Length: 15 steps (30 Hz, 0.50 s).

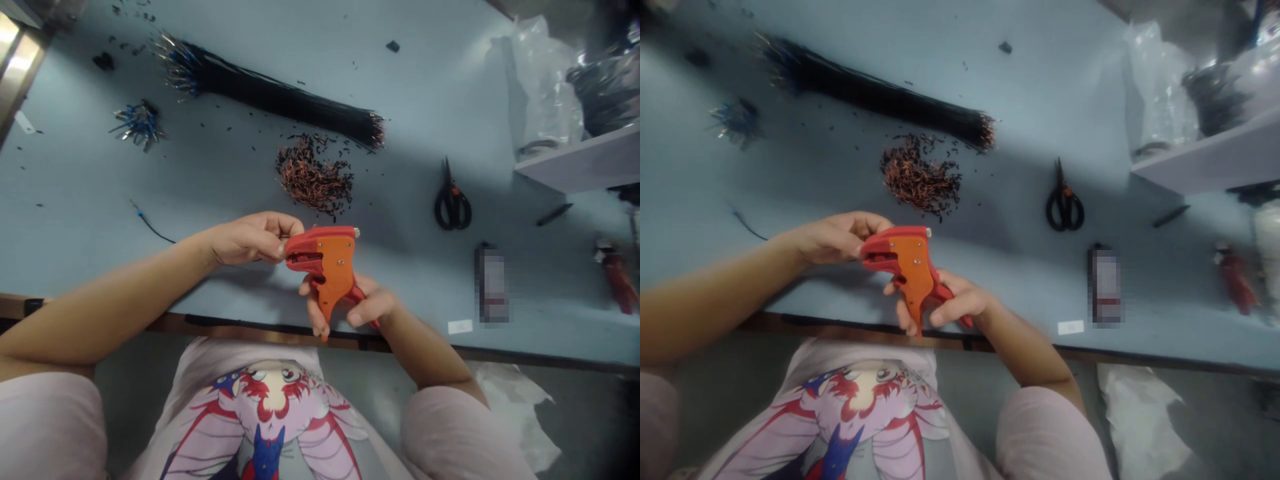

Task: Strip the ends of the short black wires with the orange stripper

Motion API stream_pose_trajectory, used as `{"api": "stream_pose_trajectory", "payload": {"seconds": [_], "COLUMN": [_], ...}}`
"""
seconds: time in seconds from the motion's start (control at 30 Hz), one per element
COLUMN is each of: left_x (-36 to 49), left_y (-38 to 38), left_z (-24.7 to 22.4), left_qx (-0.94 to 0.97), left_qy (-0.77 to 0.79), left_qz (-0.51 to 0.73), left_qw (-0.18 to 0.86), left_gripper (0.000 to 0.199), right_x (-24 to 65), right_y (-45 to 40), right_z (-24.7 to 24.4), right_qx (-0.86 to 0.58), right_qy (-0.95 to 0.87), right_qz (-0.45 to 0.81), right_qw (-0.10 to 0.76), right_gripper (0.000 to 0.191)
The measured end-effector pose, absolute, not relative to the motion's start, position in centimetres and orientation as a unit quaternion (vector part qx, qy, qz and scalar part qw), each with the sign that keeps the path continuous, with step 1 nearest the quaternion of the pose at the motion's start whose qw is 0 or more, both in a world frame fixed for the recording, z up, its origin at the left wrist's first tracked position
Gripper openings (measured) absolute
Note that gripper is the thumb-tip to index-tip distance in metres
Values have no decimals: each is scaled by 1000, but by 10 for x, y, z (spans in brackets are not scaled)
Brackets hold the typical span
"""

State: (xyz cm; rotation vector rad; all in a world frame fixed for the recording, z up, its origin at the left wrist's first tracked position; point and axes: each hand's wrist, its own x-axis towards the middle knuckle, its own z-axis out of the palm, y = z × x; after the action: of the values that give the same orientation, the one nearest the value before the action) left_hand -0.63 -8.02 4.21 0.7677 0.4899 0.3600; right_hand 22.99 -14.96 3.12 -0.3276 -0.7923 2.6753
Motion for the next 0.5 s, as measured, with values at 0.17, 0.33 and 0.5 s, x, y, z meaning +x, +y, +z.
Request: {"api": "stream_pose_trajectory", "payload": {"seconds": [0.17,0.33,0.5], "left_x": [-3,0,-3], "left_y": [-86,-90,-86], "left_z": [44,47,47], "left_qx": [354,352,369], "left_qy": [230,231,251], "left_qz": [137,136,144], "left_qw": [896,897,883], "left_gripper": [28,26,26], "right_x": [230,228,228], "right_y": [-152,-154,-152], "right_z": [21,16,20], "right_qx": [-23,43,-2], "right_qy": [-223,-218,-226], "right_qz": [967,971,968], "right_qw": [117,84,110], "right_gripper": [63,65,64]}}
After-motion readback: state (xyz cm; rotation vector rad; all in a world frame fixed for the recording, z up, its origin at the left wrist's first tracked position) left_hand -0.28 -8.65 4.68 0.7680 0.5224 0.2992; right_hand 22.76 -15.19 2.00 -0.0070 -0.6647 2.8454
